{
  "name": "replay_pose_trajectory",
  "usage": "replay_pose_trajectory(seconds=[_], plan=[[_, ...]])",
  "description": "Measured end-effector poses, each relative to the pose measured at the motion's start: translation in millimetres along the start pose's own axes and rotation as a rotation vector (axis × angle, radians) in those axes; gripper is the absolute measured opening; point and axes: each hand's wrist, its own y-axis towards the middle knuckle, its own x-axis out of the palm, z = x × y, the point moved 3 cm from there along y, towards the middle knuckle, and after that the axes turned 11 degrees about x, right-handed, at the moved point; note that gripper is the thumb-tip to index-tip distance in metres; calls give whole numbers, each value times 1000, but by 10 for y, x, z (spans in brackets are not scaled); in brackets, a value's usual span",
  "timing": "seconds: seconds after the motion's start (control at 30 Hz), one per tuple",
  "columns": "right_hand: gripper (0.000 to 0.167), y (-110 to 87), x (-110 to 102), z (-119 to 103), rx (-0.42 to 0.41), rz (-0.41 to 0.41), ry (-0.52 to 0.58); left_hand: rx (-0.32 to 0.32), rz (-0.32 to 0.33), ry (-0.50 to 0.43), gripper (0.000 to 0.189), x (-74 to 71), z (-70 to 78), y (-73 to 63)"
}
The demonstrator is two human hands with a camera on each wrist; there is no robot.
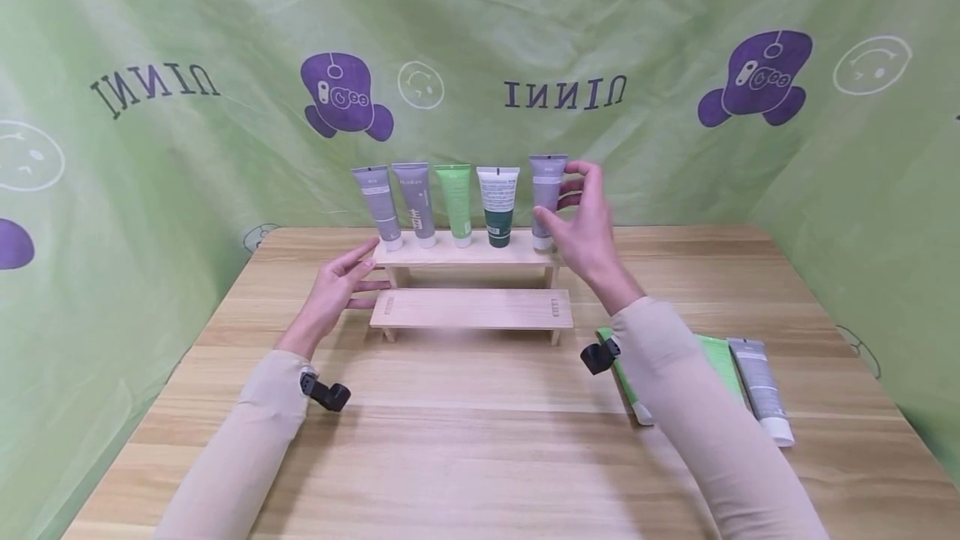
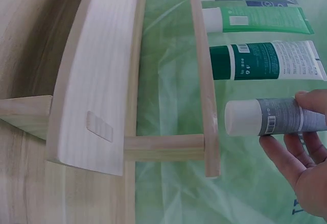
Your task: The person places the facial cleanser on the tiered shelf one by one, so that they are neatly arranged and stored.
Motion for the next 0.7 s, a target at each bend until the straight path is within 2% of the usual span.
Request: replay_pose_trajectory(seconds=[0.33,0.7], plan=[[67,-35,82,45,-67,32,1,-11,-7,10,49,11,-10,5],[66,-43,123,110,-108,33,8,2,-8,11,50,-6,-14,3]])
